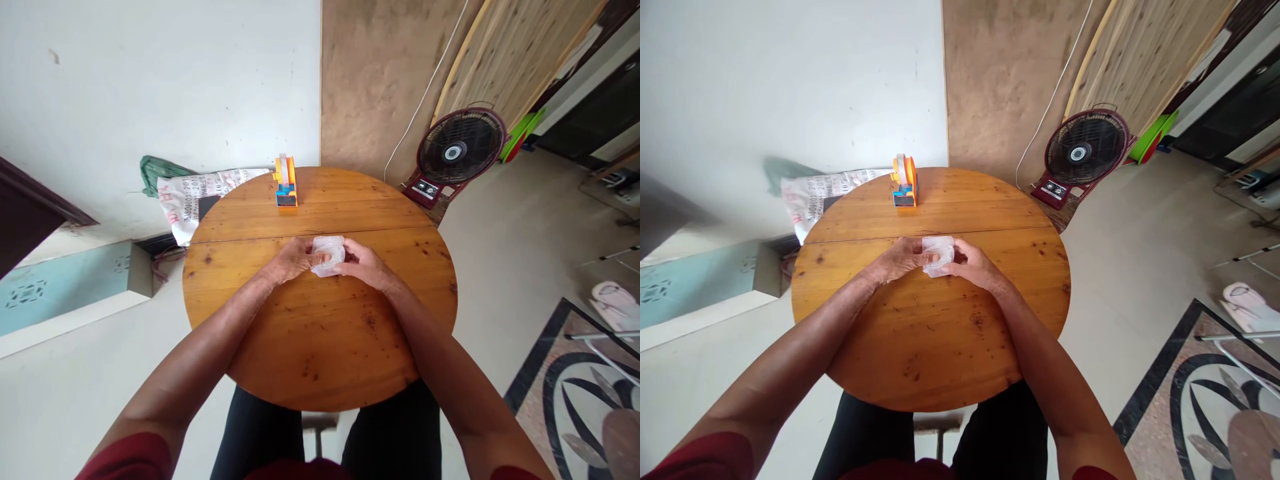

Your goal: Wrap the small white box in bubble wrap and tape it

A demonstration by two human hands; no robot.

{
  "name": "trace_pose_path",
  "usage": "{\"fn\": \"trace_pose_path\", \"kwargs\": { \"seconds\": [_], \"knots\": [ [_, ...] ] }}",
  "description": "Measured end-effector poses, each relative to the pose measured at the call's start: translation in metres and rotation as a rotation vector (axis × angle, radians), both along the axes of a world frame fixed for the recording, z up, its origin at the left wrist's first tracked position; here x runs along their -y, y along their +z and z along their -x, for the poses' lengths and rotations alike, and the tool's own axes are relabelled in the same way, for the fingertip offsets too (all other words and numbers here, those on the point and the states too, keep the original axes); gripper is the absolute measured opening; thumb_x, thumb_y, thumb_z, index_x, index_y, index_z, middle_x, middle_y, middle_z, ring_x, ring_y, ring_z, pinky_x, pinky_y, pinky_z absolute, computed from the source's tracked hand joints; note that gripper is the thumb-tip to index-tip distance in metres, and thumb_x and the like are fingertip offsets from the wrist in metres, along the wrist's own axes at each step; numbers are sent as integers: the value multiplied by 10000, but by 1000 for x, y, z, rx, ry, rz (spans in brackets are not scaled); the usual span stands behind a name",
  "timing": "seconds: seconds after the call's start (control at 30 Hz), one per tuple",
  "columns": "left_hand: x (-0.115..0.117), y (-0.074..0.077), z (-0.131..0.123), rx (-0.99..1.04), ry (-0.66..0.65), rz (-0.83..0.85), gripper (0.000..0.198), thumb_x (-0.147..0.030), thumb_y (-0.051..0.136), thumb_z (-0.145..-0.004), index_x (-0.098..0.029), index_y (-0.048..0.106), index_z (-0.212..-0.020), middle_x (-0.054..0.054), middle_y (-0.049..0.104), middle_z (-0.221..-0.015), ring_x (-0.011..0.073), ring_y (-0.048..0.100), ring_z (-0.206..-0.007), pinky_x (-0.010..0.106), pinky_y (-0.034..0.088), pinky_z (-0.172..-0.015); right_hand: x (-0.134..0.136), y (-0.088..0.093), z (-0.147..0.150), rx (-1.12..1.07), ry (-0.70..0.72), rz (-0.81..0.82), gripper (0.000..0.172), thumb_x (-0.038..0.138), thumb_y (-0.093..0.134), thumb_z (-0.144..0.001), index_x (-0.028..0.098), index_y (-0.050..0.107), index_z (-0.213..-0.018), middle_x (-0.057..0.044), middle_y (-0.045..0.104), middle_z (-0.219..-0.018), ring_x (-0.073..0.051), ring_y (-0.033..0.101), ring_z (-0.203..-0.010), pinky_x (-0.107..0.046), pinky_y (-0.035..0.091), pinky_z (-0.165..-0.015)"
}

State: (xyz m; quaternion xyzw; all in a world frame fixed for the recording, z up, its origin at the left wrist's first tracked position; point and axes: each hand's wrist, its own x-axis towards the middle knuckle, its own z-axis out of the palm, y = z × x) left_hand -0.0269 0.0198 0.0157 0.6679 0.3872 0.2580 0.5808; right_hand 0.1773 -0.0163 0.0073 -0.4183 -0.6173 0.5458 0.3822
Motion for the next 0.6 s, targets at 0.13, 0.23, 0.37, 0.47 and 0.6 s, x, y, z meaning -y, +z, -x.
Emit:
{"fn": "trace_pose_path", "kwargs": {
  "seconds": [0.13,0.23,0.37,0.47,0.6],
  "knots": [
    [0,-2,5,83,-15,94,579,-610,696,-714,-143,700,-1055,54,721,-908,203,654,-816,285,486,-713,-3,-5,4,19,-47,28,461,339,717,-768,218,628,-1203,-30,736,-1038,-187,692,-892,-259,544,-657],
    [1,-2,8,107,-12,129,587,-601,663,-752,-153,685,-1129,79,733,-1001,232,673,-880,304,497,-740,-2,-9,7,-2,-91,25,467,373,715,-775,213,608,-1201,-19,740,-940,-164,688,-761,-225,509,-533],
    [3,-5,7,102,80,118,641,-566,628,-768,-149,576,-1252,119,710,-1089,235,670,-900,306,500,-704,3,-9,10,-18,-179,74,471,430,692,-795,206,567,-1190,17,712,-720,-137,640,-542,-226,479,-453],
    [8,-7,5,48,231,39,662,-477,652,-746,-145,463,-1286,104,693,-1031,215,659,-840,309,501,-681,7,-10,14,12,-241,102,549,465,684,-793,201,519,-1245,13,711,-712,-139,630,-514,-238,472,-441],
    [17,-2,4,-121,414,-398,387,-374,644,-748,-165,557,-1062,67,643,-996,202,607,-917,336,494,-825,10,-18,18,46,-336,76,715,469,732,-751,219,447,-1358,-59,750,-924,-203,710,-754,-333,572,-651]
  ]
}}
